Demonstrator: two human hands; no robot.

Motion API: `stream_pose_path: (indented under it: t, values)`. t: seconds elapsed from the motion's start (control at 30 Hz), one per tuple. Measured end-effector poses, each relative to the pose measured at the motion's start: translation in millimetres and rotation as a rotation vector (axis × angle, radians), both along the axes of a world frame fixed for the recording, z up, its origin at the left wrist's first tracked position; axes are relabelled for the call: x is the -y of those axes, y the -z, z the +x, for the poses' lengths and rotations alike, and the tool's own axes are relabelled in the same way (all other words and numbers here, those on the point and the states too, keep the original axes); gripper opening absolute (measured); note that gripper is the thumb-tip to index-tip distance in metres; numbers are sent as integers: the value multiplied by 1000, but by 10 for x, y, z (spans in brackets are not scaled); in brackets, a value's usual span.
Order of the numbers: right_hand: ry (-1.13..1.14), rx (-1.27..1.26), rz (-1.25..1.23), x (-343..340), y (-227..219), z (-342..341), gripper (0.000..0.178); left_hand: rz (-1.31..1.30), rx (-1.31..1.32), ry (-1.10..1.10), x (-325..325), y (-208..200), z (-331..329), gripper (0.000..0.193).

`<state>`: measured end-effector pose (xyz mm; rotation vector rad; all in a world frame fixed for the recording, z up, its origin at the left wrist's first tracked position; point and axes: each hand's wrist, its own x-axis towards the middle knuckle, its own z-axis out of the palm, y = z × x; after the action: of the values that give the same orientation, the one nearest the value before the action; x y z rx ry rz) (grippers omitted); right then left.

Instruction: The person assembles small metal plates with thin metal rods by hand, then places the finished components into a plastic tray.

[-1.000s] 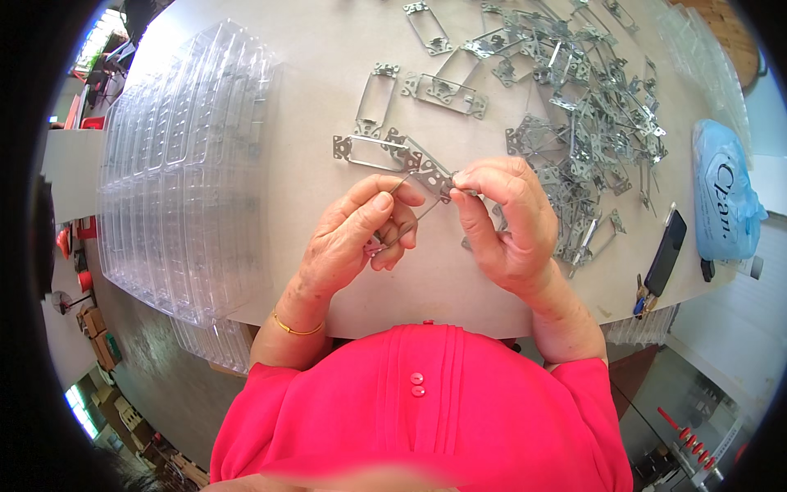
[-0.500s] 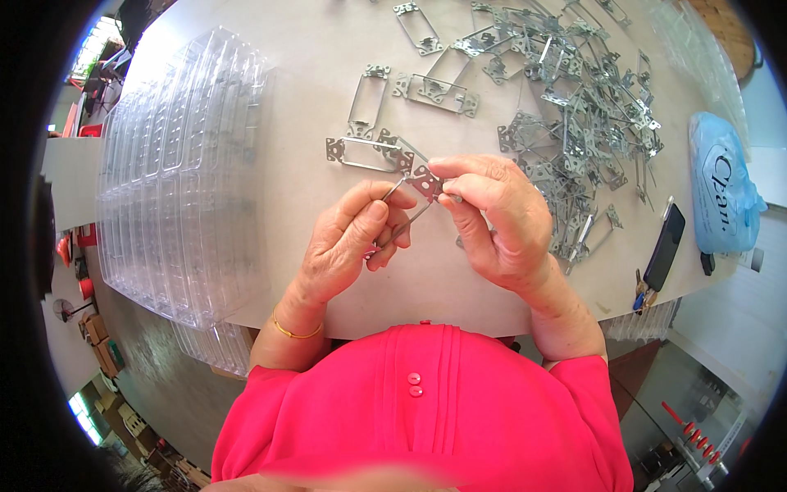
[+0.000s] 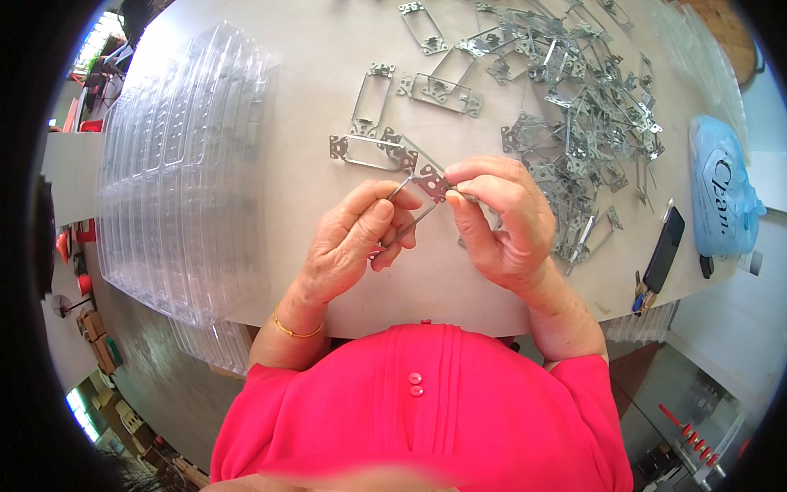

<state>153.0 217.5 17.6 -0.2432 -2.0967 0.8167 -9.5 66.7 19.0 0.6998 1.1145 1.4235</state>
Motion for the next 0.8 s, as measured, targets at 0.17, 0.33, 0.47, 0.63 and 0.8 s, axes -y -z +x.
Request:
stream_pose_path:
  t: [0.17, 0.33, 0.47, 0.63, 0.8]
  values:
    - [-9, -23, 38, 38, 20, -48, 24, 9, -47, 13, 22, -10, -10, 34]
    - [-1, 2, -48, 77, 85, -30, 25, 42, 105, 32, 15, 14, -24, 35]
    - [-33, 24, -242, 122, 118, 34, 26, 16, 184, 44, -18, 33, -44, 36]
    - [-32, 29, -242, 103, 74, -12, 29, 18, 319, -7, -17, 58, -63, 36]
    - [20, 60, -293, 98, 117, 29, 29, 0, 345, 74, -15, 17, -111, 34]
